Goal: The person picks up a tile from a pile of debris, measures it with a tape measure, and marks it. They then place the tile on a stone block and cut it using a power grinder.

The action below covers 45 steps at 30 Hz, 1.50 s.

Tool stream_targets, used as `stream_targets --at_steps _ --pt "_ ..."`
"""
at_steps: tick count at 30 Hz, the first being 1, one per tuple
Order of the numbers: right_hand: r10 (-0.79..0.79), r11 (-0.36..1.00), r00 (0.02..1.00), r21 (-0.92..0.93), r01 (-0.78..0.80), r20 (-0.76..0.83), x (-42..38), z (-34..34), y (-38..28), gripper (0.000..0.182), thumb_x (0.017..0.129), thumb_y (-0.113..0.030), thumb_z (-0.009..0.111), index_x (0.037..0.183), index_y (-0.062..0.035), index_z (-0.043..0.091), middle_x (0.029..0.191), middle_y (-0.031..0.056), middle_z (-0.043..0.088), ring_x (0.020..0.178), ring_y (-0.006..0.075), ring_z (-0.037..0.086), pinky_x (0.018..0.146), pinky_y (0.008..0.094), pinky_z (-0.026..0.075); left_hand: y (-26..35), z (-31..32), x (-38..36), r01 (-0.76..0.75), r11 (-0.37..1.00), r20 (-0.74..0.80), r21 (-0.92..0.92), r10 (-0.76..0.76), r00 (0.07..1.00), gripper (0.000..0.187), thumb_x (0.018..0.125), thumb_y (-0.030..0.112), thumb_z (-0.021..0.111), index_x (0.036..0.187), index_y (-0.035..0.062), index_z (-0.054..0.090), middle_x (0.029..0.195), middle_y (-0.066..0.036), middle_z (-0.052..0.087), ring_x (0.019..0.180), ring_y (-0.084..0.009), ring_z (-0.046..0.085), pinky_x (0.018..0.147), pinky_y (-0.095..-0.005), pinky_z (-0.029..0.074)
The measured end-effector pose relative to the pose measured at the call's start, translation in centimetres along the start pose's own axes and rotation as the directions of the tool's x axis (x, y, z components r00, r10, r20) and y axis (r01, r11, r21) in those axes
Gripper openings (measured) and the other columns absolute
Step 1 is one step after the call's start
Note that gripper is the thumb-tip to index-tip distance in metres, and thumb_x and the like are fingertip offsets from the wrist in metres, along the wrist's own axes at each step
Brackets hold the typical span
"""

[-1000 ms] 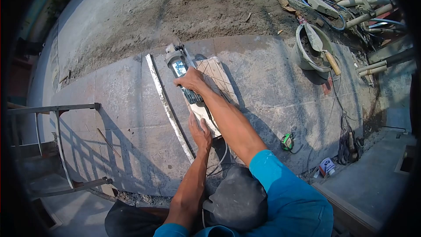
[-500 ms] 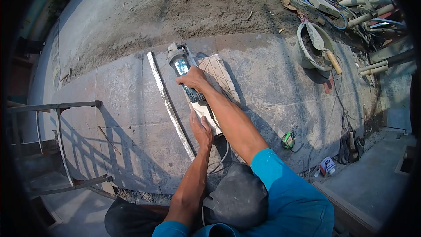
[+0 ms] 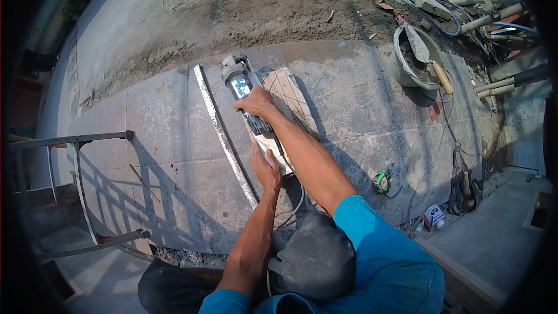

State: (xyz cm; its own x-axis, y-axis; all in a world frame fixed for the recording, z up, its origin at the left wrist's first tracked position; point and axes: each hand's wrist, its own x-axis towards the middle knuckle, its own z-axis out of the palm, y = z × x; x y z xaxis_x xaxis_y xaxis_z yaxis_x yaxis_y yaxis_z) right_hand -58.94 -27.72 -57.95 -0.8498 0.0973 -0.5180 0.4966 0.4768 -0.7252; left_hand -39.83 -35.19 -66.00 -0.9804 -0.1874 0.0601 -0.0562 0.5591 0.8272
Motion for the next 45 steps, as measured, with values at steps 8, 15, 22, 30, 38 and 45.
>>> stream_targets --at_steps 8,15,22,30,38,45 --pt "-0.003 1.0 1.0 -0.008 0.003 -0.005 -0.7 -0.1 0.1 0.073 0.052 -0.034 0.079 0.106 0.0114 0.061 0.105 0.0268 0.065 0.096 0.0341 0.065 0.083 0.0357 0.053 -0.4 0.0 -0.1 0.013 0.999 -0.01 -0.033 -0.014 1.0 0.052 0.096 0.019 0.049 0.143 -0.0002 0.037 0.136 -0.024 0.046 0.126 -0.0374 0.042 0.108 -0.0425 0.031" --pt "-0.015 1.0 1.0 -0.009 0.015 -0.009 -0.7 0.4 0.9 0.072 0.052 -0.033 0.079 0.105 0.012 0.061 0.104 0.0264 0.066 0.094 0.0338 0.066 0.082 0.0354 0.053 -0.4 -0.1 -0.1 0.033 0.996 -0.001 -0.079 -0.034 0.999 0.053 0.097 0.023 0.05 0.143 -0.0001 0.038 0.137 -0.023 0.045 0.127 -0.0365 0.043 0.109 -0.0417 0.03" --pt "-0.036 0.999 0.998 -0.001 0.036 -0.053 -1.2 0.6 1.4 0.058 0.052 -0.031 0.079 0.091 0.0099 0.066 0.093 0.0247 0.068 0.084 0.0322 0.067 0.076 0.0353 0.054 -0.6 -0.1 -0.1 0.041 0.996 0.0 -0.085 -0.041 0.999 0.052 0.097 0.02 0.051 0.143 0.0003 0.038 0.138 -0.023 0.045 0.129 -0.0352 0.042 0.11 -0.0411 0.029" --pt "0.001 1.0 0.997 0.004 -0.001 0.075 -2.4 -0.3 1.7 0.08 0.054 -0.034 0.079 0.115 0.0114 0.055 0.113 0.028 0.062 0.104 0.0371 0.063 0.09 0.0386 0.051 -0.5 0.0 -0.1 0.055 0.996 -0.001 -0.071 -0.055 0.998 0.049 0.098 0.025 0.048 0.141 0.0014 0.04 0.138 -0.025 0.043 0.13 -0.0403 0.039 0.109 -0.0448 0.029" --pt "-0.055 0.998 0.997 -0.008 0.054 -0.057 -2.7 0.8 2.9 0.063 0.052 -0.032 0.079 0.096 0.0107 0.064 0.095 0.0244 0.067 0.086 0.0316 0.066 0.076 0.0365 0.053 -0.4 -0.2 0.1 0.066 0.995 0.017 -0.072 -0.065 0.998 0.048 0.097 0.022 0.049 0.14 0.0018 0.041 0.137 -0.024 0.044 0.128 -0.0405 0.041 0.108 -0.045 0.031" --pt "-0.053 0.999 0.997 0.008 0.053 -0.048 -3.7 0.4 3.1 0.07 0.051 -0.033 0.079 0.105 0.0089 0.062 0.099 0.0245 0.066 0.09 0.0327 0.066 0.08 0.0364 0.053 -0.4 0.0 0.1 0.061 0.996 -0.005 -0.067 -0.061 0.998 0.05 0.094 0.015 0.05 0.142 0.0033 0.039 0.138 -0.024 0.043 0.127 -0.0403 0.041 0.108 -0.0446 0.032"
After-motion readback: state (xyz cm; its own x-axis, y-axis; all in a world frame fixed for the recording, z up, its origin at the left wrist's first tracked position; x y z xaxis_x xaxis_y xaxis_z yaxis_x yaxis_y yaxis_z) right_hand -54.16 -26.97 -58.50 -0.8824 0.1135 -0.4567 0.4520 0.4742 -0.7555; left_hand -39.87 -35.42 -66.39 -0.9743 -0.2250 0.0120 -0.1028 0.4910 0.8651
